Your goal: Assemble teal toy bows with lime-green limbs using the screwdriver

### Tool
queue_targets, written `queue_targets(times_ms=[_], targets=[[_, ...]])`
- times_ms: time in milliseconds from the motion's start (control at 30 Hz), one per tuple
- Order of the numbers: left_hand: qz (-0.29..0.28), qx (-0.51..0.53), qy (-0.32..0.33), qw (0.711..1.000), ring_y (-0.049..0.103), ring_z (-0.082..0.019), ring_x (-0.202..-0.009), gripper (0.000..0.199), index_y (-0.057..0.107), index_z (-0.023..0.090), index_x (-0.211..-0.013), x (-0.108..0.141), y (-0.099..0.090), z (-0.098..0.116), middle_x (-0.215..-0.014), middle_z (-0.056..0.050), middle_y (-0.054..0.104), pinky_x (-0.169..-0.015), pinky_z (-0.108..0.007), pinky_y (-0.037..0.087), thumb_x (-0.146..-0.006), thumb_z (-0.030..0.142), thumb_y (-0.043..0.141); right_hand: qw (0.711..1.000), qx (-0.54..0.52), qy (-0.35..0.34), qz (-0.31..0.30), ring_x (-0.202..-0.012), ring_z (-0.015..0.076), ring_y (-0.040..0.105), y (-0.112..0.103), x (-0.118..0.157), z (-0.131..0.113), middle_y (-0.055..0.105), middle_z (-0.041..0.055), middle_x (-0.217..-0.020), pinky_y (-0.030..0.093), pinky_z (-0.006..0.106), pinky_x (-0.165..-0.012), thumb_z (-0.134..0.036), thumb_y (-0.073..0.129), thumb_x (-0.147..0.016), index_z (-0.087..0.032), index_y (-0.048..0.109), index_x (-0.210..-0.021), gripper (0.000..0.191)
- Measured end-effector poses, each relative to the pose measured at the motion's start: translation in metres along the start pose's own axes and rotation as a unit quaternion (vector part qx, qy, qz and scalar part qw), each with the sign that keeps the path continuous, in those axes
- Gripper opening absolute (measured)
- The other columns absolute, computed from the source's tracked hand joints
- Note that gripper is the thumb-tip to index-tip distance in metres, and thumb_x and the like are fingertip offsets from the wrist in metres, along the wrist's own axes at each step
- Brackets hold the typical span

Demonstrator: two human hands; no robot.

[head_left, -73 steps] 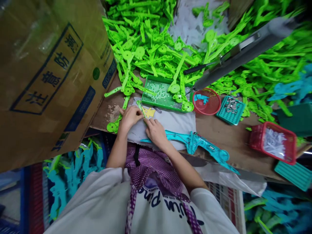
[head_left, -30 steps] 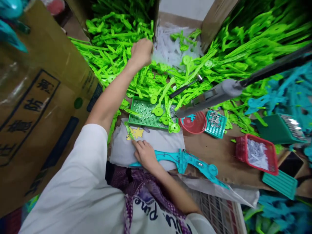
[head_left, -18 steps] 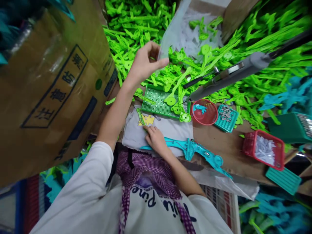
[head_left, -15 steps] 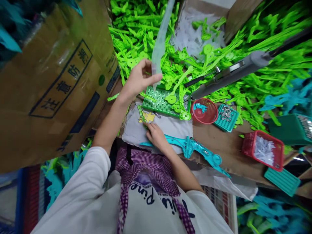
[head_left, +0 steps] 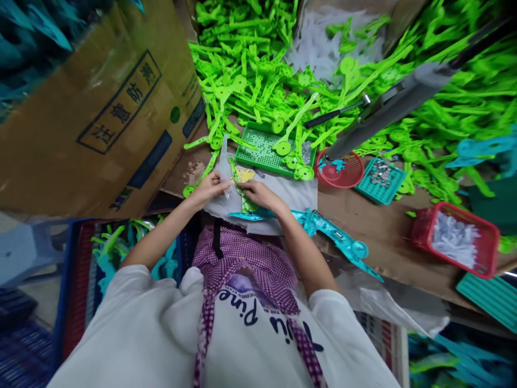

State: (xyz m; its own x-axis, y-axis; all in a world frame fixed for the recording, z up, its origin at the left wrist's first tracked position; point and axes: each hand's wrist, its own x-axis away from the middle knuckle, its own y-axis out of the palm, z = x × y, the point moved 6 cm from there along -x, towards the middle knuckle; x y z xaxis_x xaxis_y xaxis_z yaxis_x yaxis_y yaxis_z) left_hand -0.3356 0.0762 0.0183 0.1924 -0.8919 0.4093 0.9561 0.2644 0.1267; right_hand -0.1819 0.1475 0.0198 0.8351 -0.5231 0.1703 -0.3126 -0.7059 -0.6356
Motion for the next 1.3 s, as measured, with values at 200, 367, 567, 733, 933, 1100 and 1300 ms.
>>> queue_targets(times_ms=[200, 367, 567, 733, 933, 1100, 1300], targets=[[0.001, 0.076, -0.033, 0.997, 0.068, -0.012, -0.069, 0.052, 0.058, 0.016, -0.086, 0.0, -0.004, -0.024, -0.078, 0.0, 0.072, -0.067, -0.023, 0.056, -0.055, 0.032, 0.096, 0.997, 0.031, 0.055, 0.033, -0.097, 0.0228, 0.068, 0.001, 0.002, -0.01, 0.076, 0.0106, -0.106, 0.049, 0.034, -0.091, -0.023, 0.055, -0.093, -0.014, 0.069, -0.128, 0.039], [-0.04, 0.06, -0.07, 0.995, 0.07, -0.012, -0.069, 0.047, 0.058, 0.014, -0.086, -0.007, -0.007, -0.024, -0.078, -0.001, 0.073, -0.067, -0.023, 0.058, -0.058, 0.023, 0.095, 0.994, 0.068, 0.069, 0.057, -0.114, 0.0267, 0.066, 0.002, 0.004, -0.018, 0.072, 0.0153, -0.124, 0.047, 0.039, -0.099, -0.017, 0.054, -0.093, -0.014, 0.068, -0.124, 0.034], [-0.036, 0.036, -0.115, 0.992, 0.071, -0.012, -0.071, 0.037, 0.062, 0.013, -0.082, -0.013, -0.01, -0.018, -0.078, -0.002, 0.074, -0.069, -0.022, 0.059, -0.063, 0.02, 0.093, 0.996, 0.04, 0.038, 0.068, -0.115, 0.0242, 0.064, 0.006, 0.005, -0.019, 0.07, 0.0141, -0.126, 0.047, 0.036, -0.101, -0.012, 0.05, -0.093, -0.014, 0.067, -0.124, 0.036], [-0.029, 0.032, -0.116, 0.992, 0.07, -0.012, -0.07, 0.034, 0.06, 0.013, -0.079, -0.013, -0.009, -0.022, -0.077, -0.002, 0.072, -0.069, -0.022, 0.059, -0.067, 0.021, 0.09, 0.996, 0.012, 0.022, 0.08, -0.107, 0.0231, 0.062, 0.01, 0.007, -0.012, 0.068, 0.0143, -0.118, 0.046, 0.035, -0.098, -0.012, 0.05, -0.093, -0.014, 0.065, -0.128, 0.039], [-0.038, 0.089, -0.077, 0.992, 0.07, -0.011, -0.072, 0.042, 0.06, 0.015, -0.086, -0.007, -0.008, -0.026, -0.082, -0.001, 0.074, -0.072, -0.023, 0.058, -0.063, 0.025, 0.093, 0.998, -0.021, 0.004, 0.053, -0.091, 0.0212, 0.059, 0.007, 0.013, -0.009, 0.063, 0.0104, -0.103, 0.047, 0.034, -0.088, -0.021, 0.058, -0.09, -0.017, 0.064, -0.134, 0.045], [-0.086, 0.124, -0.094, 0.984, 0.071, -0.013, -0.076, 0.048, 0.06, 0.015, -0.094, -0.007, -0.008, -0.032, -0.087, -0.003, 0.075, -0.076, -0.025, 0.058, -0.062, 0.027, 0.093, 0.996, 0.03, 0.031, 0.072, -0.098, 0.0249, 0.059, 0.013, 0.016, -0.013, 0.063, 0.0132, -0.105, 0.049, 0.038, -0.091, -0.017, 0.053, -0.087, -0.014, 0.061, -0.138, 0.051], [-0.126, 0.142, -0.127, 0.974, 0.071, -0.013, -0.077, 0.05, 0.06, 0.014, -0.098, -0.011, -0.006, -0.034, -0.089, -0.004, 0.075, -0.075, -0.025, 0.058, -0.063, 0.028, 0.093, 0.993, 0.079, 0.046, 0.071, -0.096, 0.0264, 0.059, 0.022, 0.014, -0.012, 0.064, 0.0148, -0.105, 0.05, 0.042, -0.09, -0.017, 0.045, -0.089, -0.012, 0.058, -0.14, 0.053]])
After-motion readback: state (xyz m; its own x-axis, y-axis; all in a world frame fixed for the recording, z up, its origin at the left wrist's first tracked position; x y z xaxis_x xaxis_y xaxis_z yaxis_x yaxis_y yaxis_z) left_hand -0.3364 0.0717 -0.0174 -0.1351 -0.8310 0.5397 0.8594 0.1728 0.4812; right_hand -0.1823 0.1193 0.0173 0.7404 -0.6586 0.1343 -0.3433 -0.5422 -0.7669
